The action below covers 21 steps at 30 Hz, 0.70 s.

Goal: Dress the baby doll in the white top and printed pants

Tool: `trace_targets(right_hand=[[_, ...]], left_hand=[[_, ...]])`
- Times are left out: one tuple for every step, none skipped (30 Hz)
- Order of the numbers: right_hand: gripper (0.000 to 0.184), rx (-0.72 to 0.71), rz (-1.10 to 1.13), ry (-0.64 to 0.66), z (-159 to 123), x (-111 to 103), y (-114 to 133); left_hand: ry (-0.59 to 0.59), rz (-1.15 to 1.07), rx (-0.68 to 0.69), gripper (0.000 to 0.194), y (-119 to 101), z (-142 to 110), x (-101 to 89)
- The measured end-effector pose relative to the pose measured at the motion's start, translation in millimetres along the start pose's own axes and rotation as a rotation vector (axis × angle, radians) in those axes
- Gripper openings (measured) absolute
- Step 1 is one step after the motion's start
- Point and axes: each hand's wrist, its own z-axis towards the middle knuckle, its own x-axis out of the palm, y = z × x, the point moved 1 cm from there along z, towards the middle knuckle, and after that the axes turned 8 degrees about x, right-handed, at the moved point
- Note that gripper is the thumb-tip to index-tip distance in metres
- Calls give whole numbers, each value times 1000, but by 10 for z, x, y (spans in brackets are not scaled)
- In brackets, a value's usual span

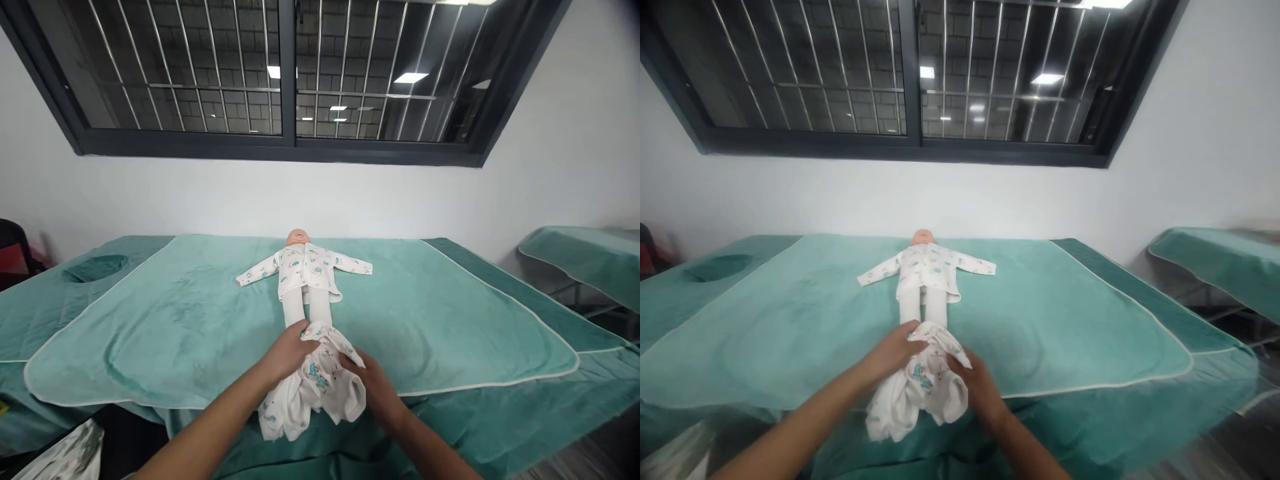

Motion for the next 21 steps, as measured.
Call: trace_targets(right_hand=[[37, -18, 25, -33, 16, -10, -117], [38, -29, 66, -57, 38, -11, -204], [40, -37, 110, -74, 62, -3, -261], [42, -49, 145, -100, 84, 13, -290], [44, -51, 186, -122, 105, 35, -296], [45, -46, 239, -131, 124, 62, -284], [45, -39, 294, -127, 142, 89, -257], [46, -36, 342, -118, 162, 112, -222], [46, -35, 381, -108, 189, 128, -183], [47, -41, 406, -110, 224, 133, -144], [48, -59, 409, -125, 271, 127, -107], [48, -89, 385, -145, 328, 112, -72], [47, -128, 345, -171, 394, 89, -41], [46, -169, 297, -201, 465, 64, -12], [44, -208, 249, -234, 534, 39, 16], [43, -237, 214, -261, 598, 17, 45], [42, -250, 205, -272, 651, 2, 75], [41, -239, 232, -261, 691, -6, 106], [40, -209, 280, -223, 717, -6, 138], [40, -167, 328, -160, 729, -1, 171], [40, -123, 374, -83, 728, 9, 201]], left_hand=[[4, 78, 11, 10, 95, 13, 37], [6, 143, 27, 8, 167, 29, 60], [5, 192, 42, 7, 213, 44, 69], [10, 225, 52, 7, 232, 59, 68], [17, 241, 56, 8, 229, 71, 57], [29, 241, 54, 10, 204, 80, 42], [44, 224, 49, 13, 164, 88, 24], [60, 190, 46, 15, 114, 96, 7], [73, 142, 47, 18, 58, 106, -8], [82, 86, 52, 21, 2, 121, -19], [83, 32, 64, 23, -50, 146, -28], [71, -11, 80, 25, -93, 181, -35], [45, -40, 98, 26, -124, 228, -40], [10, -52, 117, 26, -143, 285, -45], [-26, -49, 133, 27, -147, 352, -50], [-57, -33, 146, 26, -140, 426, -57], [-79, -6, 156, 26, -121, 503, -67], [-87, 34, 169, 26, -94, 582, -82], [-87, 85, 192, 25, -62, 659, -103], [-84, 142, 226, 25, -29, 732, -131], [-79, 200, 268, 25, 3, 798, -163]])
